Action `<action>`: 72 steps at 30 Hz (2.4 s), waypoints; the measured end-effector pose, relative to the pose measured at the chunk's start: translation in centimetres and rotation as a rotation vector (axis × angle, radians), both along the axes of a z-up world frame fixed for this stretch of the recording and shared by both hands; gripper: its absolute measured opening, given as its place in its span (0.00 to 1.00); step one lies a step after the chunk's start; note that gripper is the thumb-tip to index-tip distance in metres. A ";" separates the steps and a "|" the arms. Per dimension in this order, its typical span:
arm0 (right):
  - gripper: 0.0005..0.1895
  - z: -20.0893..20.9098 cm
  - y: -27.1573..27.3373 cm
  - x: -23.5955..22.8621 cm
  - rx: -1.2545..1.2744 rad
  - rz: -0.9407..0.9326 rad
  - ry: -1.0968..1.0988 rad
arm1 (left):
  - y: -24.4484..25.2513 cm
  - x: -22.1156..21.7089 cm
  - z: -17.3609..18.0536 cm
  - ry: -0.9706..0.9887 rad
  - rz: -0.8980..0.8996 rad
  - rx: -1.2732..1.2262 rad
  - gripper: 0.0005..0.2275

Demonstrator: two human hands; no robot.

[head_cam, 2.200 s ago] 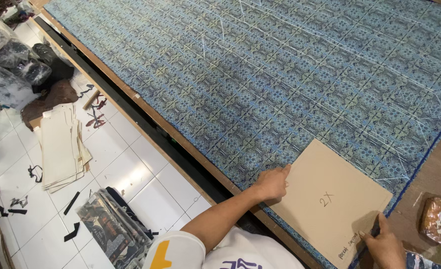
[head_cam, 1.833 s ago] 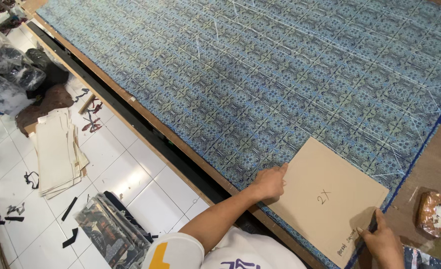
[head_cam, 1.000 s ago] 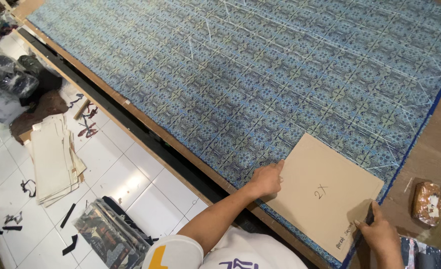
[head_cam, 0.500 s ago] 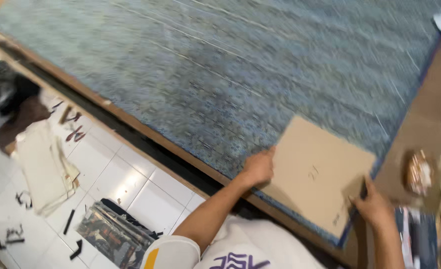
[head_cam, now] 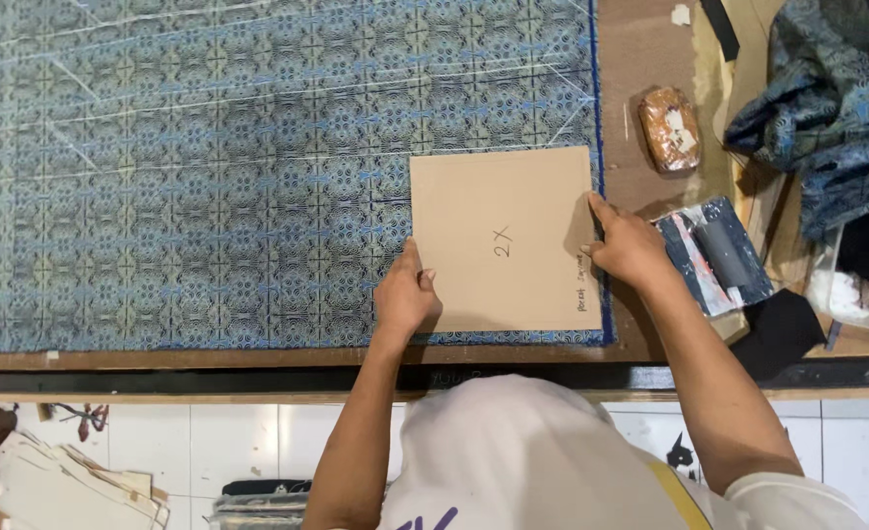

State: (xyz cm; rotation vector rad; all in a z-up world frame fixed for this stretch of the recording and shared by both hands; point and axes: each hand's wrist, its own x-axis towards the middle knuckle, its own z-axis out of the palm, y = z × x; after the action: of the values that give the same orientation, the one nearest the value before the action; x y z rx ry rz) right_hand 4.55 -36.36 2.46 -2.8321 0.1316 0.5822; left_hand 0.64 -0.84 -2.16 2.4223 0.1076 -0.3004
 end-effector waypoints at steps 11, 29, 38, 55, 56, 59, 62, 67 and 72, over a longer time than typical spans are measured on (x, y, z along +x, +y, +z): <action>0.47 0.0 -0.1 0.0 0.025 -0.011 0.008 | 0.0 0.2 -0.6 -0.030 -0.042 0.037 0.29; 0.51 -2.2 -1.7 0.5 0.117 0.086 -0.077 | -0.1 0.3 -0.2 0.043 -0.093 0.119 0.35; 0.55 -3.6 -2.7 1.8 -0.030 0.064 0.077 | -1.3 2.7 4.7 -0.042 -0.314 0.352 0.35; 0.55 -3.7 -2.6 2.0 -0.062 0.014 0.111 | -4.2 6.3 3.5 -0.260 -0.368 0.247 0.29; 0.55 -3.9 -2.6 2.0 -0.080 0.005 0.129 | -4.3 6.2 3.8 -0.248 -0.378 0.265 0.30; 0.55 -4.6 -3.2 2.1 -0.076 0.013 0.112 | -4.5 6.2 4.2 -0.249 -0.402 0.314 0.32; 0.55 -5.2 -3.6 2.3 -0.054 0.039 0.069 | -4.7 6.7 4.1 -0.242 -0.424 0.335 0.33; 0.56 -5.7 -3.9 2.5 -0.125 0.027 0.123 | -5.6 7.3 3.2 -0.134 -0.439 0.336 0.34; 0.57 -6.2 -4.3 2.6 -0.075 -0.016 0.126 | -6.2 7.4 2.4 -0.209 -0.427 0.361 0.34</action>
State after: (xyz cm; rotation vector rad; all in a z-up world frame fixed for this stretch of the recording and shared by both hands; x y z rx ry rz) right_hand 7.10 -40.66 -3.71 -2.8630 0.2032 0.7673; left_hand 8.05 -6.99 0.23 2.8056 -0.4940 -0.2279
